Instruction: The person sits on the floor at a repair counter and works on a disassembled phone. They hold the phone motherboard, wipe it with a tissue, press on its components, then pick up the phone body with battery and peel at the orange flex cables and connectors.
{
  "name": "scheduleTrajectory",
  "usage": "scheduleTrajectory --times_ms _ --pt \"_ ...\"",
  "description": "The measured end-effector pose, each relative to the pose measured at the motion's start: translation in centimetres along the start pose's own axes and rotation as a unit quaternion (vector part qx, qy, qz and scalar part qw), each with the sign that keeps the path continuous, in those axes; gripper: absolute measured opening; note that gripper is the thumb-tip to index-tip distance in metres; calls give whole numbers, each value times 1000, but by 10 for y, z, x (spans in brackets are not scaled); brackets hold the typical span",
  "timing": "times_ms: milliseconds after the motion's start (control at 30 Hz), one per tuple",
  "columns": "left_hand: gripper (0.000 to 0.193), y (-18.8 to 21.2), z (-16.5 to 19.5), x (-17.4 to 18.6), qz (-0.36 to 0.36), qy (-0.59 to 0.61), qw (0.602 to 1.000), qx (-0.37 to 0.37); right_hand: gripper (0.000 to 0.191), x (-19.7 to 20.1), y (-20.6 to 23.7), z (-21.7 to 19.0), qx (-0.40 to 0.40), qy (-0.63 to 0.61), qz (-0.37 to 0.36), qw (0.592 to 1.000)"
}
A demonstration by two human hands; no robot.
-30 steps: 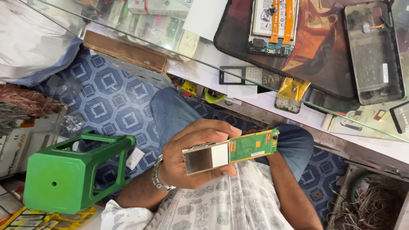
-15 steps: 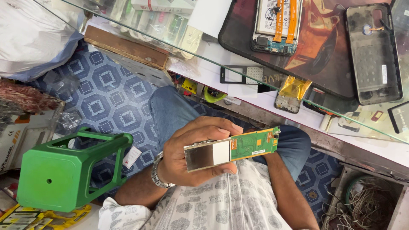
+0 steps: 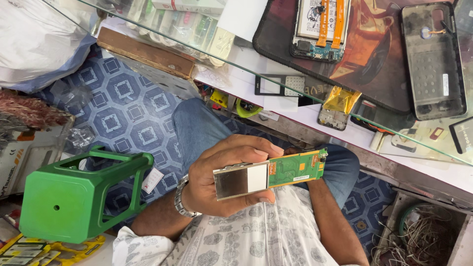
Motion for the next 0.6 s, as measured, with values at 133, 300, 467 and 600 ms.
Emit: scheduleTrajectory --times_ms 133,300,467,600 --pt "58 -1 0 0 -1 -4 1000 -1 22 -2 2 -3 12 -25 -26 999" --pt "58 0 0 -1 -3 6 1000 0 20 4 3 -3 -11 104 32 994" --pt "59 1 -1 0 -1 8 1000 4 17 4 4 0 -5 98 64 993" --pt "59 1 1 0 -3 -4 1000 2 17 4 10 -3 30 152 83 984"
Point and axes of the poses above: each hand's wrist, its own y-axis away from the middle knuckle, its own x-axis out of the back of the hand, z = x × y, the point moved 5 cm from there along -y, towards the middle knuckle, and after that the axes turned 1 degree about -z, right-handed, at the moved point
